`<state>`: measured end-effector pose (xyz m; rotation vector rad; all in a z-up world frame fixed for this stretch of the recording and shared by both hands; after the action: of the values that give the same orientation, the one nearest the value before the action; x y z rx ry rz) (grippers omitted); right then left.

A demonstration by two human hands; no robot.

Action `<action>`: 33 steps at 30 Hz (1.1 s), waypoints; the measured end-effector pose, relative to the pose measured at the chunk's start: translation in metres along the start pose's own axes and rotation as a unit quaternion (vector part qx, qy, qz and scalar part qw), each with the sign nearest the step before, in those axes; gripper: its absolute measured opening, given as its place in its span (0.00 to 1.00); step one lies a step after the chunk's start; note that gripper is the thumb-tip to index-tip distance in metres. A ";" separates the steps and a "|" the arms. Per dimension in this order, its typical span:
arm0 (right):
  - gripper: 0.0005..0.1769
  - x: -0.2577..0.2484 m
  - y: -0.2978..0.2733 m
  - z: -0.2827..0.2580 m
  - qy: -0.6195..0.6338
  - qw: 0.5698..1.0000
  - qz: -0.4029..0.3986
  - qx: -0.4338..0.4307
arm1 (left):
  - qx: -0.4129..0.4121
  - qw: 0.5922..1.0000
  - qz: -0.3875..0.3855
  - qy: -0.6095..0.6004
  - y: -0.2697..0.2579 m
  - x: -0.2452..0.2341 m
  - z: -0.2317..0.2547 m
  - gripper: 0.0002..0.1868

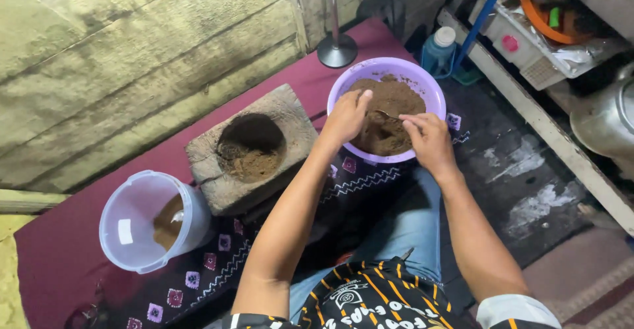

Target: Grinding a brown powder in a stone mortar and mixing it in a bowl using a spoon.

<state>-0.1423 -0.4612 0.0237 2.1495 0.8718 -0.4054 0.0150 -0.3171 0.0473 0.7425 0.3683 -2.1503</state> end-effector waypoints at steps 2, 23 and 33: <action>0.10 -0.006 -0.010 -0.001 -0.003 0.999 0.006 -0.036 | 0.039 0.998 0.054 -0.023 -0.025 -0.027 0.025 0.37; 0.06 0.214 -0.037 -0.220 0.027 0.965 -0.166 -0.201 | -0.039 0.926 0.364 -0.091 -0.158 -0.209 -0.169 0.21; 0.04 0.228 -0.013 -0.213 -0.072 0.954 -0.141 -0.254 | -0.117 0.964 0.239 0.014 -0.127 -0.196 -0.181 0.32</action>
<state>0.0132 -0.1910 0.0354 1.5123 1.0689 -0.4188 0.0830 -0.0302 0.0285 0.6478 0.4033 -1.6125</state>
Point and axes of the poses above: each hand's wrist, its own y-axis towards the middle knuckle, its own x-axis out of the palm, z = x × y, the point moved 7 cm from there along y, towards the middle knuckle, and after that the axes turned 8 degrees about z, right-handed, at the moved point
